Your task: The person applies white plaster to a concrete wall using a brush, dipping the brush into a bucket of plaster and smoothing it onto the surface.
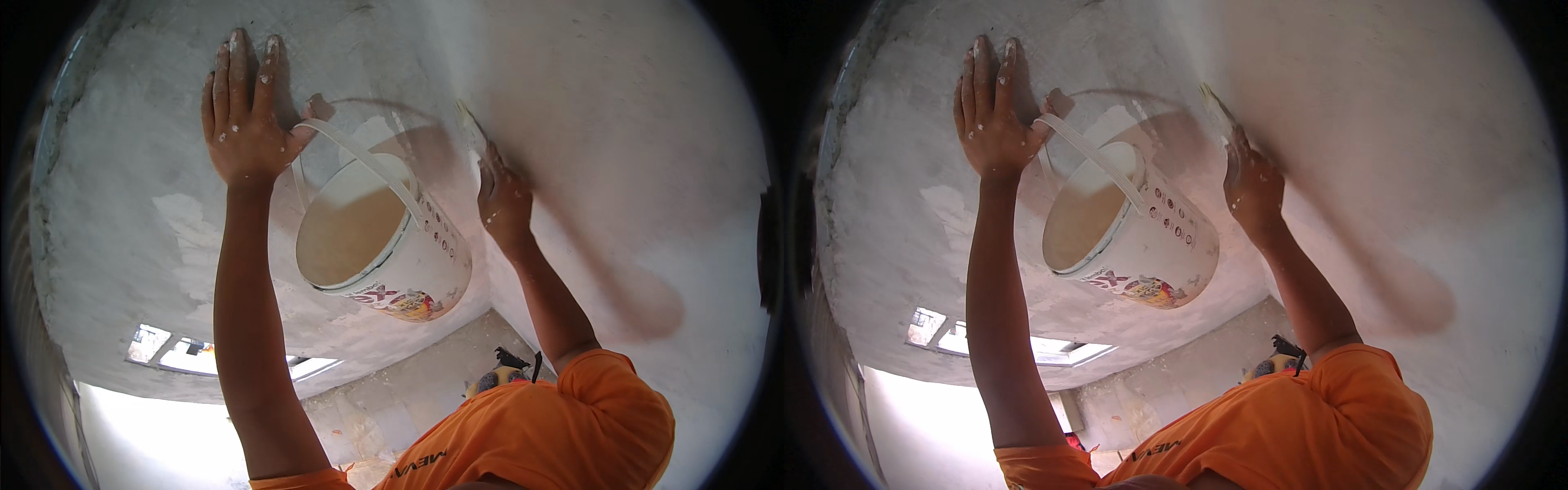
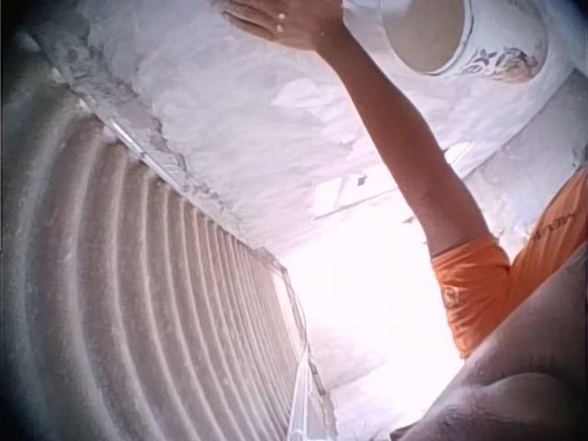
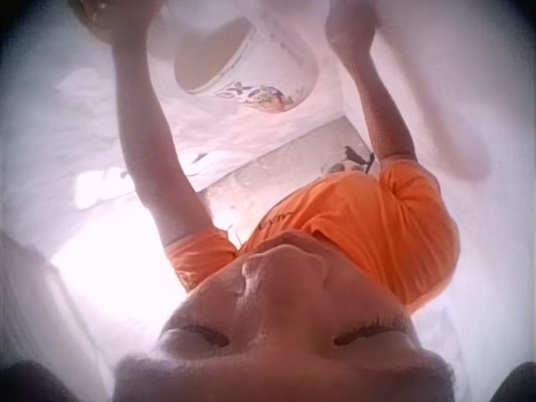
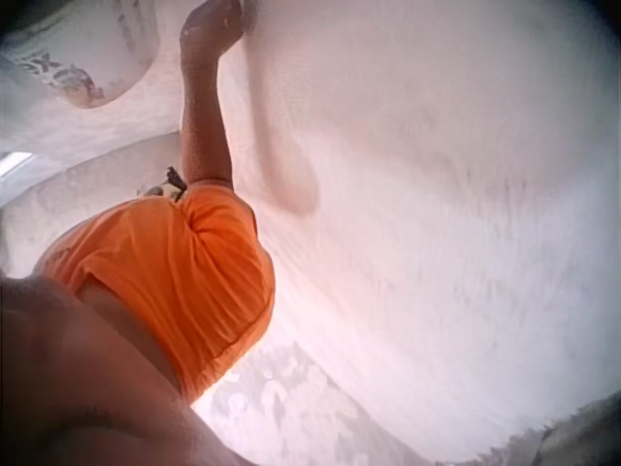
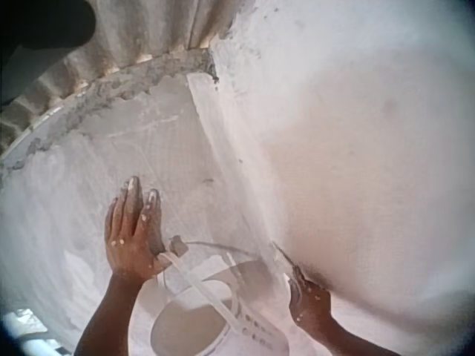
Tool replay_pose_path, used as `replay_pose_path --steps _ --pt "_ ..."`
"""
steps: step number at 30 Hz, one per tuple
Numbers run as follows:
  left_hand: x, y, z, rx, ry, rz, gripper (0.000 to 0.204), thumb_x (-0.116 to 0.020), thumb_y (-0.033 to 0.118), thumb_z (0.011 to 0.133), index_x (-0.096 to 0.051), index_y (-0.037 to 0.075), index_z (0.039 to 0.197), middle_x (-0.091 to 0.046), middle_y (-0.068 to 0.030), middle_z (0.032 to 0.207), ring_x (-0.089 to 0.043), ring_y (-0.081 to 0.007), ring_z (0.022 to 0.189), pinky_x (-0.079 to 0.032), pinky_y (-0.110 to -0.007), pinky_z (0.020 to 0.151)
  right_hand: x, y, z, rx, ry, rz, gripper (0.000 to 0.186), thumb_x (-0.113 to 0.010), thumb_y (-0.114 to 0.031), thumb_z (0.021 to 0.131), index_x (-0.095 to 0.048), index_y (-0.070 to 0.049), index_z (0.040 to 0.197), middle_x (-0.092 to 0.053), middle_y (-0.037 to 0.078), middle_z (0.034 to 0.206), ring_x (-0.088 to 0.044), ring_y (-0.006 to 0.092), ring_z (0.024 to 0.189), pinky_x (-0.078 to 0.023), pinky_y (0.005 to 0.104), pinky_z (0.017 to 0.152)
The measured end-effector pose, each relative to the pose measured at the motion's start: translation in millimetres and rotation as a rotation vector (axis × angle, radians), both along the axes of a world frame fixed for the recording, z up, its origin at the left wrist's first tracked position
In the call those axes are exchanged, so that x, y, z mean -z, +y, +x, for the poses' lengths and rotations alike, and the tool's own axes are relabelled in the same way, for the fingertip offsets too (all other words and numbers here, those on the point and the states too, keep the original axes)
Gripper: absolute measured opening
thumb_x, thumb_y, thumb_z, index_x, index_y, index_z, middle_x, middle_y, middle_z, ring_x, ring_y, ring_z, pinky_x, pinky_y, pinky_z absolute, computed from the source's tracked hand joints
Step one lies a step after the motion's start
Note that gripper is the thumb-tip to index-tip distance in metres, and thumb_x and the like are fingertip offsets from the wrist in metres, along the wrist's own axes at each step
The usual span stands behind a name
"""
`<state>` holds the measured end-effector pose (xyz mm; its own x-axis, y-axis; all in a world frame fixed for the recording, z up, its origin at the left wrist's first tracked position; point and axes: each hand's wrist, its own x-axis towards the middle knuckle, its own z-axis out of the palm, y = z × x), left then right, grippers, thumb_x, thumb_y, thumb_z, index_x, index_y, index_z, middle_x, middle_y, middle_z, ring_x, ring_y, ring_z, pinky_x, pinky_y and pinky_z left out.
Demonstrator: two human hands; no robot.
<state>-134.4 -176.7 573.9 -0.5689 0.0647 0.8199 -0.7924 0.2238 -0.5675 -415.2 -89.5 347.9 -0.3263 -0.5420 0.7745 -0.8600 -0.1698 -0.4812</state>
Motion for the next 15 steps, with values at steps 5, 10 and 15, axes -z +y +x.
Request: replay_pose_path --steps 5,10,15 --pt "-3.0 2.4 0.2 -0.042 0.001 -0.015 0.075 -0.045 0.074 0.087 -0.053 0.027 0.144 -0.046 -0.0109 0.154 -0.045 -0.0300 0.140 -0.039 -0.047 0.112 70.7 17.0 4.1 0.043 -0.120 0.588 0.039 -0.054 -0.027 0.101 -0.060 -0.004 0.132 -0.070 0.026 0.090 -0.070 0.0387 0.089 -0.054 0.0490 0.083" --pt "-1.5 9.1 5.4 -0.044 -0.011 0.058 0.079 -0.054 0.071 0.084 -0.051 0.022 0.145 -0.041 -0.0122 0.157 -0.042 -0.0326 0.141 -0.035 -0.048 0.114 103.2 39.6 -19.0 -0.053 -0.064 0.636 0.035 -0.050 -0.033 0.102 -0.065 -0.006 0.119 -0.069 0.024 0.087 -0.069 0.0384 0.082 -0.055 0.0491 0.081" --pt "4.4 16.7 -2.2 -0.161 0.023 0.101 0.087 -0.057 0.068 0.080 -0.051 0.012 0.145 -0.037 -0.0175 0.158 -0.041 -0.0400 0.140 -0.032 -0.052 0.114 -38.6 55.7 -3.1 -0.172 -0.362 0.417 0.029 -0.055 -0.025 0.101 -0.070 0.000 0.104 -0.068 0.024 0.081 -0.068 0.0393 0.070 -0.055 0.0394 0.071"
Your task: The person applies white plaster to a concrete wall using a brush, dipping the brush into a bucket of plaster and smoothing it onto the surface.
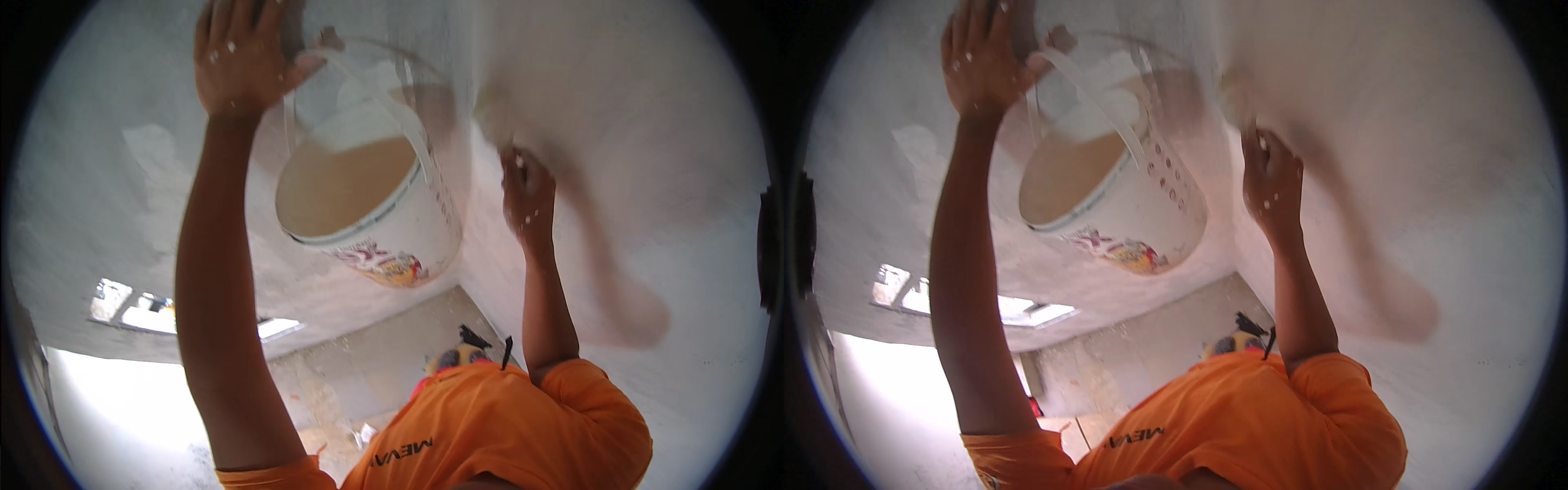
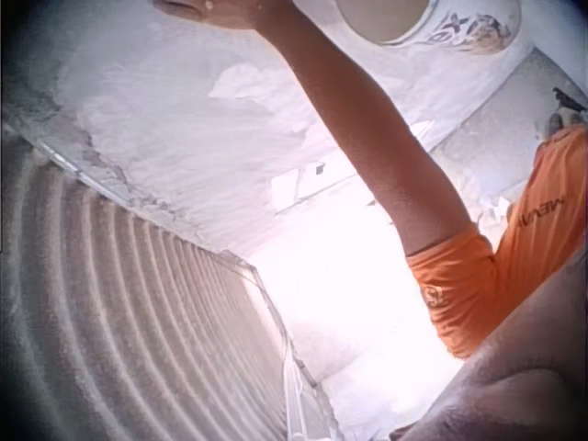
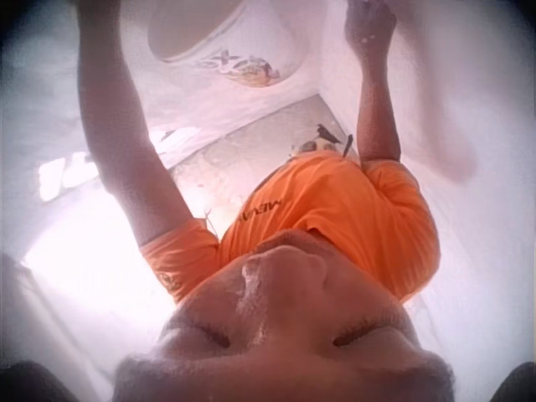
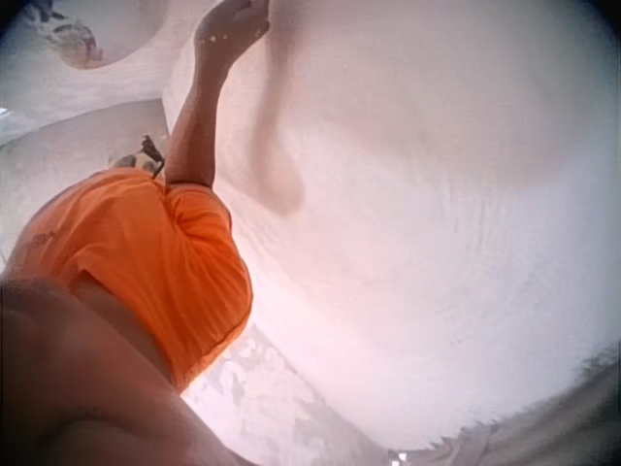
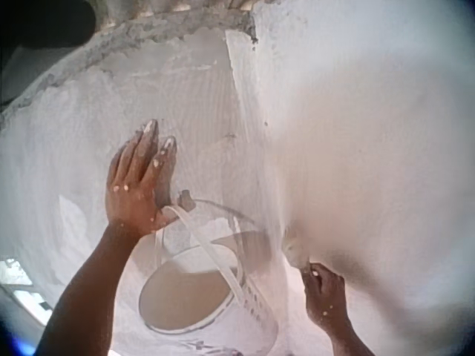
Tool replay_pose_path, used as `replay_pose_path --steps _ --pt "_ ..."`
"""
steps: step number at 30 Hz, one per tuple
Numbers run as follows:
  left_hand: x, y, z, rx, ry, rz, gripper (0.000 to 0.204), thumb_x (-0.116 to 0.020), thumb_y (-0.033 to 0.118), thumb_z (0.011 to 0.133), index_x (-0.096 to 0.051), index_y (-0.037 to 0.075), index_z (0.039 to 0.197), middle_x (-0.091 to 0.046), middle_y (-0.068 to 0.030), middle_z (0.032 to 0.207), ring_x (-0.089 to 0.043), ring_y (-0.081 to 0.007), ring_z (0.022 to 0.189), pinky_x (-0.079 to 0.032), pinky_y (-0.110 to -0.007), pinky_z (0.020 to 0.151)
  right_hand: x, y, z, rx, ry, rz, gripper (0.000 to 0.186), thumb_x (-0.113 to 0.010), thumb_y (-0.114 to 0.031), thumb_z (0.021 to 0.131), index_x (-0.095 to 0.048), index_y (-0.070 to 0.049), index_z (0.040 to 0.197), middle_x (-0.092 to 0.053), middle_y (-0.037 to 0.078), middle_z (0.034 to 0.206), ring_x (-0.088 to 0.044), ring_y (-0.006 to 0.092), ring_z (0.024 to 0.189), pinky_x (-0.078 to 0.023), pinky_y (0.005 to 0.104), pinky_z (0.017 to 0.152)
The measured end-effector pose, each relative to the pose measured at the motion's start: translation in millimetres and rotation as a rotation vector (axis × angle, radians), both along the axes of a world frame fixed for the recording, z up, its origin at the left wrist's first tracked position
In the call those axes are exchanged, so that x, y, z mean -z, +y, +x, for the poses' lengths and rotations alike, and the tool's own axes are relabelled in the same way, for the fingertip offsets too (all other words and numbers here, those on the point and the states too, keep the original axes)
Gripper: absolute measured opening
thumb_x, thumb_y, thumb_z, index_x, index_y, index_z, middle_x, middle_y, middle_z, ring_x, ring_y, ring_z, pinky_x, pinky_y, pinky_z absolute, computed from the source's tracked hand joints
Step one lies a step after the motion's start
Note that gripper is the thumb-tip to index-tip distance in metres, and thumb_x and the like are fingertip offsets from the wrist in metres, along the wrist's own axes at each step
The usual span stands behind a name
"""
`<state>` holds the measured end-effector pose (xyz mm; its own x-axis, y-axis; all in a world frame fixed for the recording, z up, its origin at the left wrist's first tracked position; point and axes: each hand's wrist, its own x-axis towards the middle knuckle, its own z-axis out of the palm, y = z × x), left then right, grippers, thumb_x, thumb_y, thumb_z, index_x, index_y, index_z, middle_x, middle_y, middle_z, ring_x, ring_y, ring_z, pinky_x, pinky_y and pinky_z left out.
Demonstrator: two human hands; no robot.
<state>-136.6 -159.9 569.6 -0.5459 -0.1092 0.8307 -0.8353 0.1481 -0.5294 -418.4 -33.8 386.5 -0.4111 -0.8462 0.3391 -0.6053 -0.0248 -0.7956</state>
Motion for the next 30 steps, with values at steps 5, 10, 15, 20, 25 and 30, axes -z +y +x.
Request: replay_pose_path --steps 5,10,15,20,25,30 --pt "-0.2 7.1 -1.2 0.035 0.006 -0.023 0.080 -0.067 0.056 0.076 -0.053 0.015 0.143 -0.035 -0.0144 0.160 -0.039 -0.0359 0.143 -0.033 -0.051 0.115 55.3 -59.3 13.7 0.190 0.356 -0.491 0.032 -0.055 -0.018 0.100 -0.066 0.005 0.119 -0.072 0.025 0.101 -0.071 0.0409 0.086 -0.057 0.0433 0.078" --pt "0.7 0.0 2.0 0.061 -0.010 -0.002 0.080 -0.066 0.058 0.077 -0.054 0.014 0.142 -0.036 -0.0154 0.159 -0.039 -0.0362 0.142 -0.033 -0.050 0.114 150.5 -41.9 9.5 0.113 0.187 0.022 0.033 -0.054 -0.026 0.100 -0.067 0.000 0.113 -0.071 0.024 0.099 -0.068 0.0436 0.090 -0.053 0.0498 0.083" --pt "0.7 3.5 6.2 0.101 0.008 0.046 0.084 -0.060 0.068 0.078 -0.052 0.015 0.143 -0.038 -0.0180 0.157 -0.041 -0.0356 0.141 -0.033 -0.050 0.115 221.4 -24.5 -26.1 -0.084 0.014 0.156 0.036 -0.059 -0.028 0.093 -0.056 0.006 0.080 -0.049 0.020 0.061 -0.049 0.0239 0.057 -0.042 0.0426 0.059" --pt "-1.1 6.7 6.4 0.137 0.012 0.091 0.084 -0.058 0.068 0.079 -0.052 0.016 0.144 -0.035 -0.0174 0.159 -0.039 -0.0350 0.142 -0.033 -0.050 0.115 100.7 -38.1 -26.4 -0.237 -0.401 -0.071 0.040 -0.057 -0.023 0.096 -0.038 -0.004 0.067 -0.031 -0.006 0.063 -0.029 0.0072 0.060 -0.026 0.0319 0.051" --pt "1.8 12.0 10.2 0.088 0.021 0.115 0.085 -0.059 0.067 0.078 -0.050 0.017 0.145 -0.033 -0.0162 0.160 -0.038 -0.0347 0.143 -0.032 -0.049 0.116 -44.6 -20.9 12.7 -0.189 -0.302 -0.274 0.029 -0.054 -0.016 0.100 -0.067 0.010 0.099 -0.047 -0.002 0.068 -0.036 0.0059 0.059 -0.032 0.0247 0.053" --pt "2.2 9.0 8.4 0.067 0.043 0.147 0.084 -0.061 0.065 0.076 -0.051 0.017 0.144 -0.033 -0.0154 0.161 -0.037 -0.0340 0.144 -0.032 -0.048 0.116 2.8 -39.2 34.4 0.136 0.270 -0.547 0.029 -0.050 -0.013 0.101 -0.065 0.006 0.117 -0.069 0.024 0.083 -0.070 0.0390 0.076 -0.055 0.0437 0.068"
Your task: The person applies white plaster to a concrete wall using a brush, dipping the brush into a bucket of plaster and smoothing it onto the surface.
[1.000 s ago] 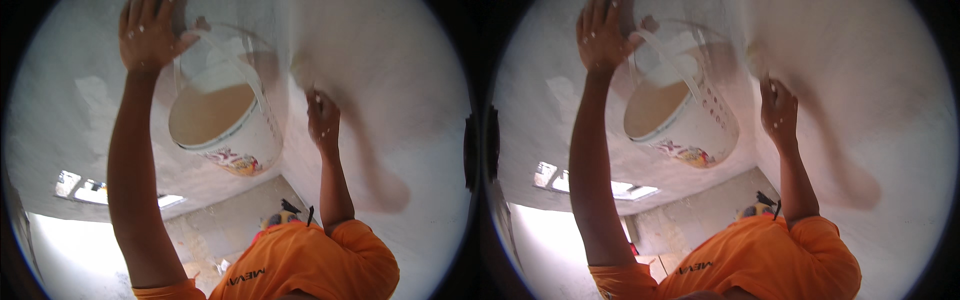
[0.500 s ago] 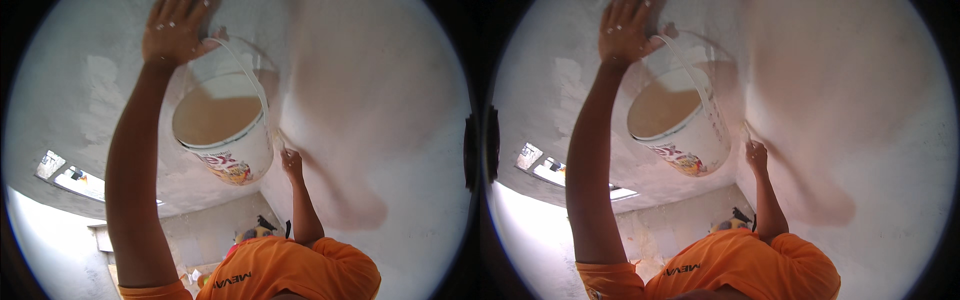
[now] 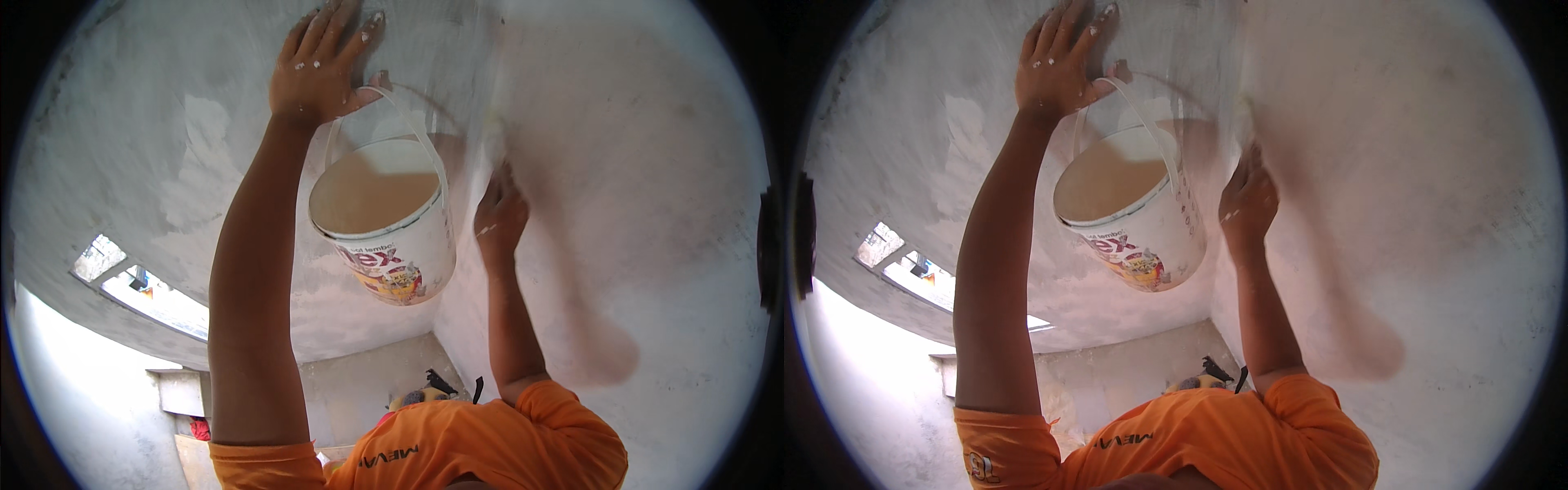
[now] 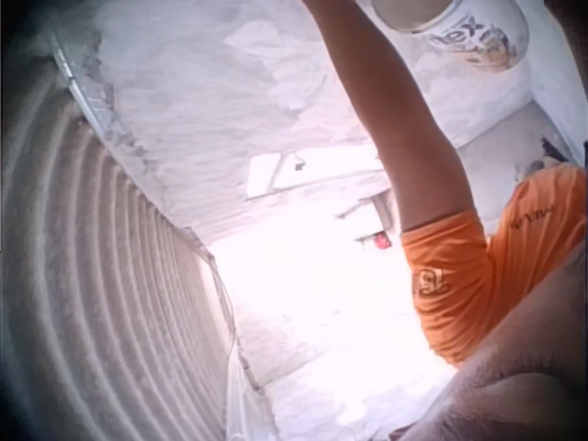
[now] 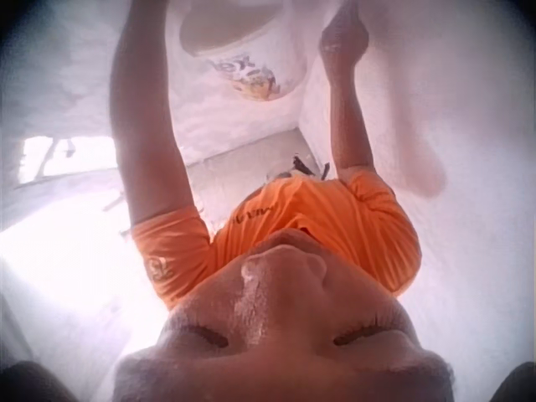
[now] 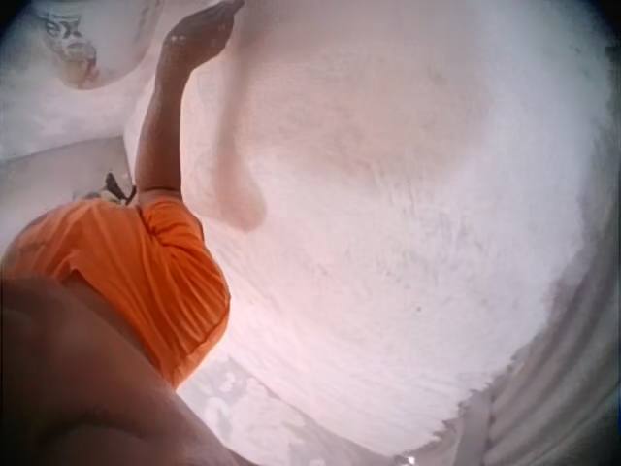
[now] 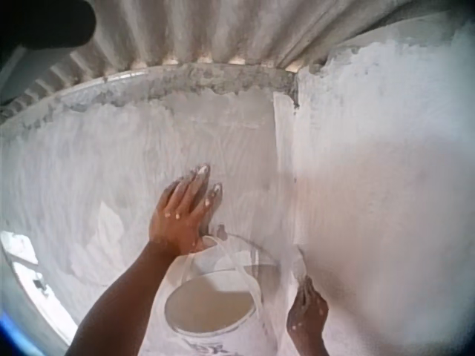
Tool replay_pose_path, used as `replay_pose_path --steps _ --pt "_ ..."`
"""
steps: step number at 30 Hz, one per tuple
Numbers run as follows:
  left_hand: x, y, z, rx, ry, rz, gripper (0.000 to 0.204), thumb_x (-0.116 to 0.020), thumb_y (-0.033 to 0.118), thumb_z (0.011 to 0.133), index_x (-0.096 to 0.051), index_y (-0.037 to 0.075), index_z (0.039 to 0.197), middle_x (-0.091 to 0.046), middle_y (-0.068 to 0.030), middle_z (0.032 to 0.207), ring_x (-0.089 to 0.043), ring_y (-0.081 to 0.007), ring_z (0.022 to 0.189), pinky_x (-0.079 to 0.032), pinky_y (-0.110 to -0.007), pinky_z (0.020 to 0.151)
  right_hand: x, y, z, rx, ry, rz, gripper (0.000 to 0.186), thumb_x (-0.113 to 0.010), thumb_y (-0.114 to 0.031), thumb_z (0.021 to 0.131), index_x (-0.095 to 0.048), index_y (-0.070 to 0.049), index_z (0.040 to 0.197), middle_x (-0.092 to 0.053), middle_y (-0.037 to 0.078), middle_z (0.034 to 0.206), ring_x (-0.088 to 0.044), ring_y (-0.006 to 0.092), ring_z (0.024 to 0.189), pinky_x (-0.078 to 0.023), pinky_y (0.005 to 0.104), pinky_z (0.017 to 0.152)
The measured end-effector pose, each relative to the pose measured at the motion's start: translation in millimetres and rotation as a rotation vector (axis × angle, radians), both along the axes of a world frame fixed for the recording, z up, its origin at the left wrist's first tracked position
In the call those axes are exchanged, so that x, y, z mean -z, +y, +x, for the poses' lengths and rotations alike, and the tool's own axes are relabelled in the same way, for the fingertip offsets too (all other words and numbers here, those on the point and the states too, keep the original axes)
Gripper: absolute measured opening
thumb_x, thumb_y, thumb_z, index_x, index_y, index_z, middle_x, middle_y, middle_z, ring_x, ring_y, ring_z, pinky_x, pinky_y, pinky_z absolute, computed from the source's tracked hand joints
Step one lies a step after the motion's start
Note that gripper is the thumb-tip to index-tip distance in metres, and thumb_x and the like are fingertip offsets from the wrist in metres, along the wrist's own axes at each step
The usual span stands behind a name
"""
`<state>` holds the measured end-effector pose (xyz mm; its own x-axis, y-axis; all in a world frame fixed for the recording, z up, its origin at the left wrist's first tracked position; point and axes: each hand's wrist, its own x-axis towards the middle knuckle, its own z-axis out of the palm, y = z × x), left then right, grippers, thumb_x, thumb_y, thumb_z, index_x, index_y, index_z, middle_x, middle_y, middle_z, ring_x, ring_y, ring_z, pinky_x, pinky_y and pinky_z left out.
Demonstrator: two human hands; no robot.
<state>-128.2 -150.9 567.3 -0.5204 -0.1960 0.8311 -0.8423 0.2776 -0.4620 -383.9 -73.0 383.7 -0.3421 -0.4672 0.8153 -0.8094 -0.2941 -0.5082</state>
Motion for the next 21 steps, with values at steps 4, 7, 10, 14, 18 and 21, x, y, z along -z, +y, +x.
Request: replay_pose_path --steps 4,7,10,14,18,21 --pt "-1.0 2.9 -2.0 0.055 0.006 0.003 0.084 -0.064 0.063 0.075 -0.051 0.017 0.144 -0.031 -0.0149 0.162 -0.036 -0.0333 0.145 -0.032 -0.048 0.116 131.1 7.2 4.9 0.148 -0.071 0.459 0.033 -0.052 -0.018 0.100 -0.063 0.004 0.122 -0.070 0.027 0.094 -0.069 0.0442 0.088 -0.056 0.0478 0.078" --pt "-1.0 2.2 -5.8 0.057 0.014 -0.016 0.081 -0.064 0.065 0.076 -0.051 0.022 0.143 -0.033 -0.0110 0.161 -0.037 -0.0304 0.144 -0.032 -0.047 0.117 194.4 5.1 -24.2 0.053 -0.135 0.576 0.033 -0.054 -0.021 0.098 -0.068 0.005 0.113 -0.070 0.028 0.094 -0.069 0.0441 0.090 -0.054 0.0467 0.081" --pt "8.4 -5.3 5.0 0.076 0.044 -0.078 0.074 -0.060 0.070 0.080 -0.052 0.031 0.142 -0.038 -0.0024 0.158 -0.039 -0.0240 0.143 -0.034 -0.043 0.118 161.1 8.1 -54.4 -0.116 -0.140 0.683 0.032 -0.059 -0.027 0.095 -0.067 0.004 0.091 -0.066 0.025 0.077 -0.067 0.0387 0.071 -0.050 0.0463 0.071" --pt "10.8 -2.4 9.5 0.046 0.044 -0.061 0.076 -0.063 0.069 0.078 -0.051 0.030 0.141 -0.036 -0.0010 0.159 -0.036 -0.0227 0.145 -0.031 -0.043 0.119 5.2 32.3 -34.1 -0.108 -0.105 0.540 0.032 -0.053 -0.024 0.100 -0.066 0.002 0.090 -0.064 0.026 0.076 -0.067 0.0415 0.074 -0.049 0.0505 0.071" --pt "0.7 3.7 9.2 0.112 0.014 -0.021 0.075 -0.065 0.065 0.080 -0.049 0.028 0.144 -0.031 -0.0020 0.162 -0.029 -0.0227 0.148 -0.024 -0.043 0.123 -22.5 7.8 -19.8 -0.009 0.102 -0.182 0.031 -0.055 -0.013 0.099 -0.061 0.009 0.119 -0.068 0.025 0.096 -0.067 0.0417 0.087 -0.054 0.0469 0.081" --pt "-0.5 -0.7 0.9 0.106 0.025 0.070 0.078 -0.066 0.064 0.081 -0.047 0.026 0.146 -0.025 -0.0034 0.164 -0.021 -0.0226 0.152 -0.017 -0.044 0.126 25.6 -11.8 -20.4 0.082 0.185 -0.026 0.040 -0.052 -0.011 0.098 -0.051 0.007 0.134 -0.068 0.027 0.104 -0.067 0.0429 0.092 -0.055 0.0489 0.081"
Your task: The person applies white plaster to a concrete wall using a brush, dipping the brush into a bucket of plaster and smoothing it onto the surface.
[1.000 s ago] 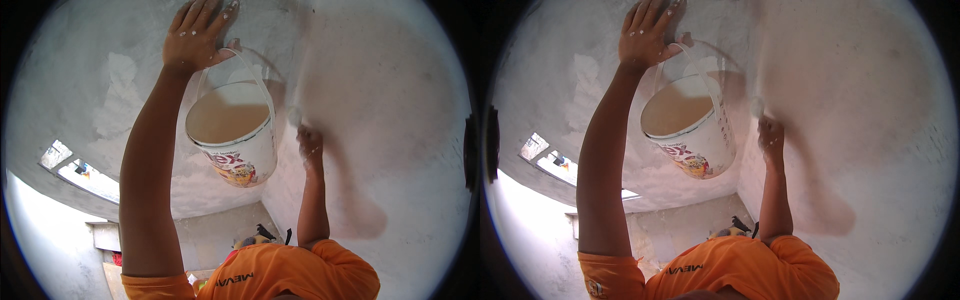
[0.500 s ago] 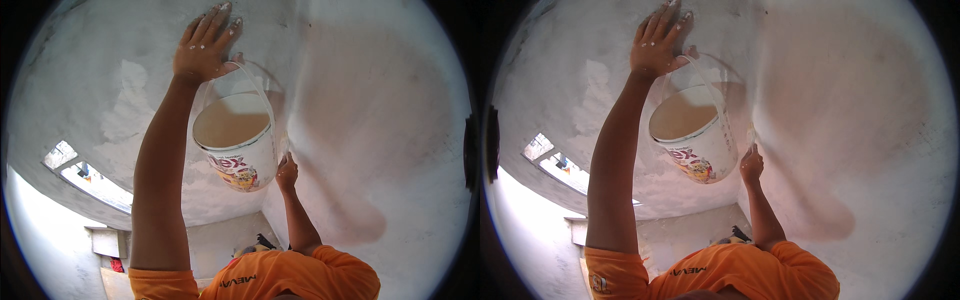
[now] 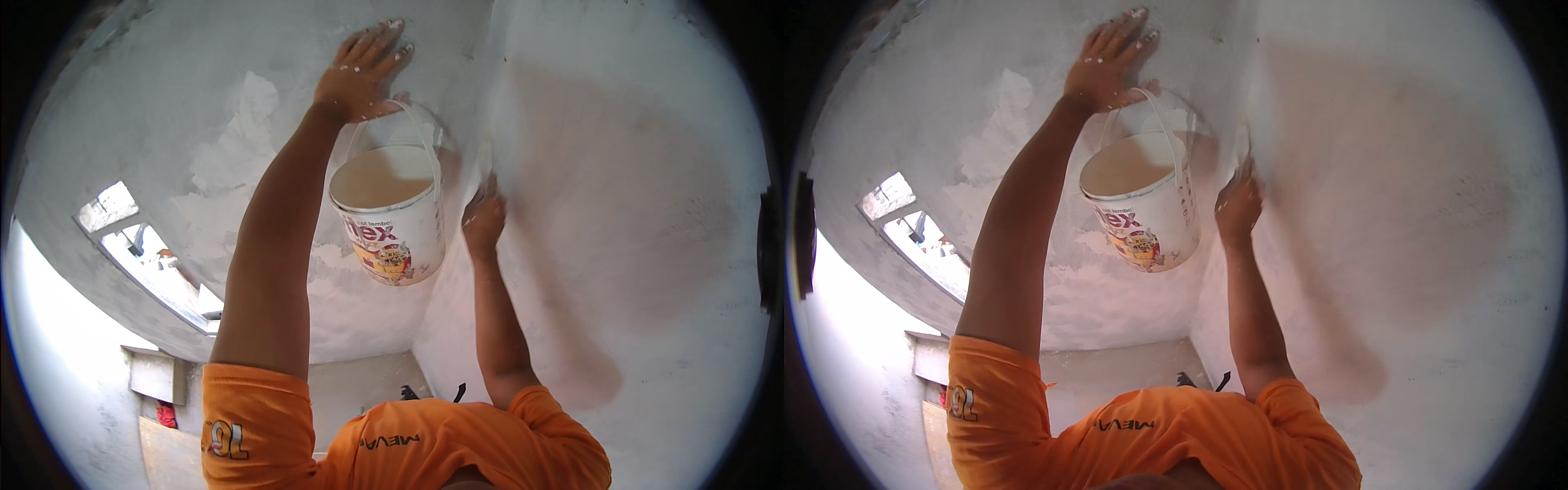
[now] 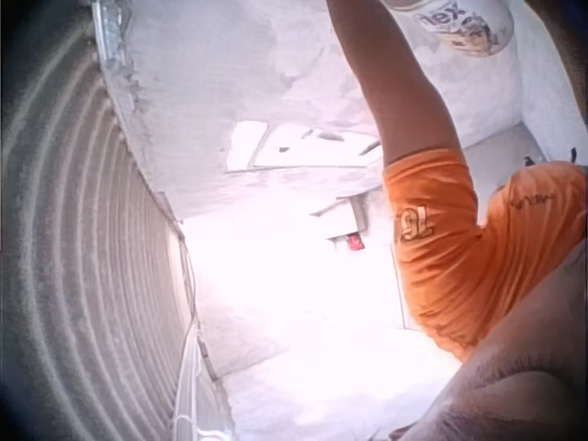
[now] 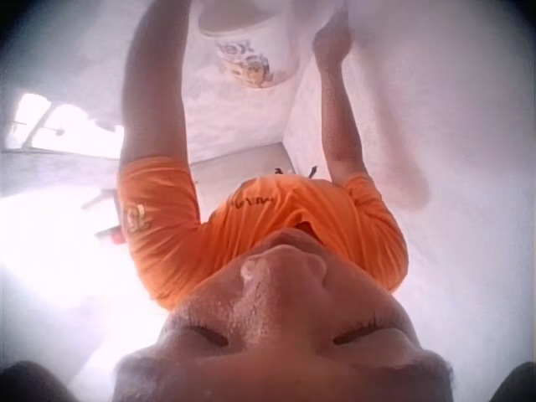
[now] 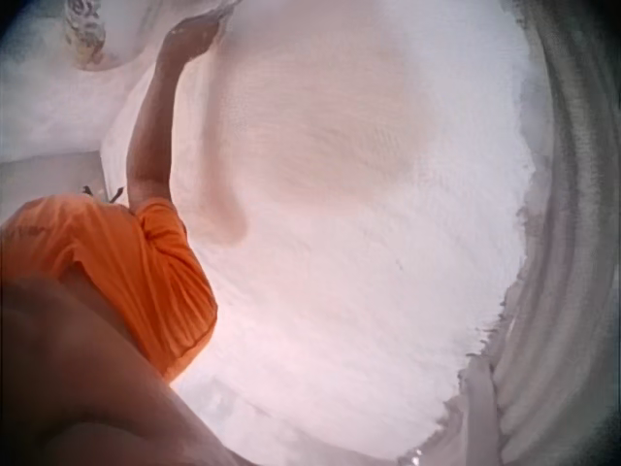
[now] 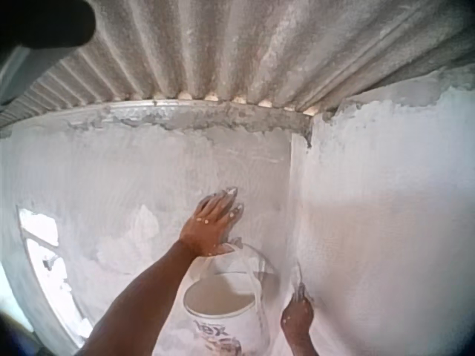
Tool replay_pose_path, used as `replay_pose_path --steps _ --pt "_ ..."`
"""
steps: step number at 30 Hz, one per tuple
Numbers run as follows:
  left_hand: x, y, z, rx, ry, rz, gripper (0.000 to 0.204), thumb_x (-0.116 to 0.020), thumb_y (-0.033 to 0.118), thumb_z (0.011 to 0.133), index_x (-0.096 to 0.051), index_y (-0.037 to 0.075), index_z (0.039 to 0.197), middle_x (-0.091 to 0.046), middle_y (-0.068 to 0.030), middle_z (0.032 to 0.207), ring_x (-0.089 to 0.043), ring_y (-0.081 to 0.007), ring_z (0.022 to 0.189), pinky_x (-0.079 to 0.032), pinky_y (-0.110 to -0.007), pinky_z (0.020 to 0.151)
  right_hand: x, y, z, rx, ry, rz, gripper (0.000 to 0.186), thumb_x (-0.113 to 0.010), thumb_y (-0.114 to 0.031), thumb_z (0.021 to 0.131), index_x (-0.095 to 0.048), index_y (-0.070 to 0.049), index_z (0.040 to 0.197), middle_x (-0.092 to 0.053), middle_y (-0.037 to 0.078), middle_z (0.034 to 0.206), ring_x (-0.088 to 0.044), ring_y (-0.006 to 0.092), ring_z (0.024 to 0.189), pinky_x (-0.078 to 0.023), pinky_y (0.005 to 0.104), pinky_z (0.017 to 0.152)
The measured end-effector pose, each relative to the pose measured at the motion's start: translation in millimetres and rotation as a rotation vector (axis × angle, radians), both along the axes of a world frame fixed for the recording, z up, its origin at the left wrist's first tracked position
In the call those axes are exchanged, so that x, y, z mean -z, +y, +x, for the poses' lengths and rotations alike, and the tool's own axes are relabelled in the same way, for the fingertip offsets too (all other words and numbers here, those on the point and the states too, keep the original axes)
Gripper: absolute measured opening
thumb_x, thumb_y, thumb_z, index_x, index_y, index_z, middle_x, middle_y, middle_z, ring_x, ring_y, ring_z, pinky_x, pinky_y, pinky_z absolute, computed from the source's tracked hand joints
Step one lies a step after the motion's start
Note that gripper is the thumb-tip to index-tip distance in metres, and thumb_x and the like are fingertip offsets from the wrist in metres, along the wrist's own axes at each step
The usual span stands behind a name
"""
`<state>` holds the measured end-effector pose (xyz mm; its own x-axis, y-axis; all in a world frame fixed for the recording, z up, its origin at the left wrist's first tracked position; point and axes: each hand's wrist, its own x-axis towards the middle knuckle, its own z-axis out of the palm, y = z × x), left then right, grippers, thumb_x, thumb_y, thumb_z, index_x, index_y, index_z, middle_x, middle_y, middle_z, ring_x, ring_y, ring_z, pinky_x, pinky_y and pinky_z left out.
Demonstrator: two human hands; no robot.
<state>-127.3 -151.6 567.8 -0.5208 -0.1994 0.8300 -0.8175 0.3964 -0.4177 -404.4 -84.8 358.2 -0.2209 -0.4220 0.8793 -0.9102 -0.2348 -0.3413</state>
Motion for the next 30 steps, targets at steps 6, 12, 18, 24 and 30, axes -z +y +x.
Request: replay_pose_path --steps 6,12,18,24,30 --pt "40.1 39.9 -13.7 -0.041 -0.013 0.364 0.072 -0.082 0.033 0.074 -0.054 0.018 0.139 -0.053 -0.0105 0.145 -0.044 -0.0272 0.139 -0.029 -0.044 0.120 145.6 -23.3 -64.6 -0.106 0.120 0.532 0.032 -0.054 -0.015 0.094 -0.063 0.003 0.118 -0.069 0.026 0.089 -0.066 0.0459 0.085 -0.052 0.0521 0.077" --pt "119.3 115.6 2.5 0.109 0.459 0.742 0.034 -0.075 0.016 0.070 -0.070 0.010 0.104 -0.069 -0.0099 0.072 -0.068 -0.0306 0.070 -0.052 -0.043 0.066 113.0 16.2 -49.6 -0.712 -0.678 0.777 0.034 -0.069 -0.025 0.092 -0.068 0.004 0.109 -0.049 -0.004 0.067 -0.042 0.0066 0.053 -0.032 0.0266 0.046" --pt "158.4 173.4 -30.7 0.378 0.793 1.013 0.021 -0.064 -0.009 0.080 -0.067 0.002 0.098 -0.049 -0.0018 0.057 -0.059 -0.0090 0.060 -0.045 -0.027 0.058 20.3 122.0 -21.2 -0.837 -0.895 0.767 0.041 -0.072 -0.030 0.093 -0.064 0.002 0.117 -0.042 -0.009 0.063 -0.032 -0.0004 0.049 -0.021 0.0201 0.041" --pt "209.7 243.5 -39.2 0.602 1.217 1.275 0.037 -0.054 -0.016 0.079 -0.064 0.003 0.110 -0.057 0.0008 0.067 -0.061 -0.0097 0.069 -0.049 -0.027 0.066 39.8 177.8 -12.8 -0.954 -0.835 0.834 0.047 -0.075 -0.027 0.091 -0.062 0.007 0.120 -0.064 -0.001 0.078 -0.052 0.0007 0.068 -0.038 0.0177 0.058" --pt "259.5 280.2 -50.3 0.595 1.236 1.235 0.041 -0.062 0.010 0.095 -0.051 0.007 0.133 -0.056 -0.0107 0.127 -0.053 -0.0218 0.119 -0.046 -0.037 0.097 67.3 219.2 -8.0 -1.098 -0.950 0.891 0.056 -0.079 -0.020 0.086 -0.054 0.010 0.127 -0.070 0.009 0.094 -0.063 0.0065 0.080 -0.050 0.0203 0.070"
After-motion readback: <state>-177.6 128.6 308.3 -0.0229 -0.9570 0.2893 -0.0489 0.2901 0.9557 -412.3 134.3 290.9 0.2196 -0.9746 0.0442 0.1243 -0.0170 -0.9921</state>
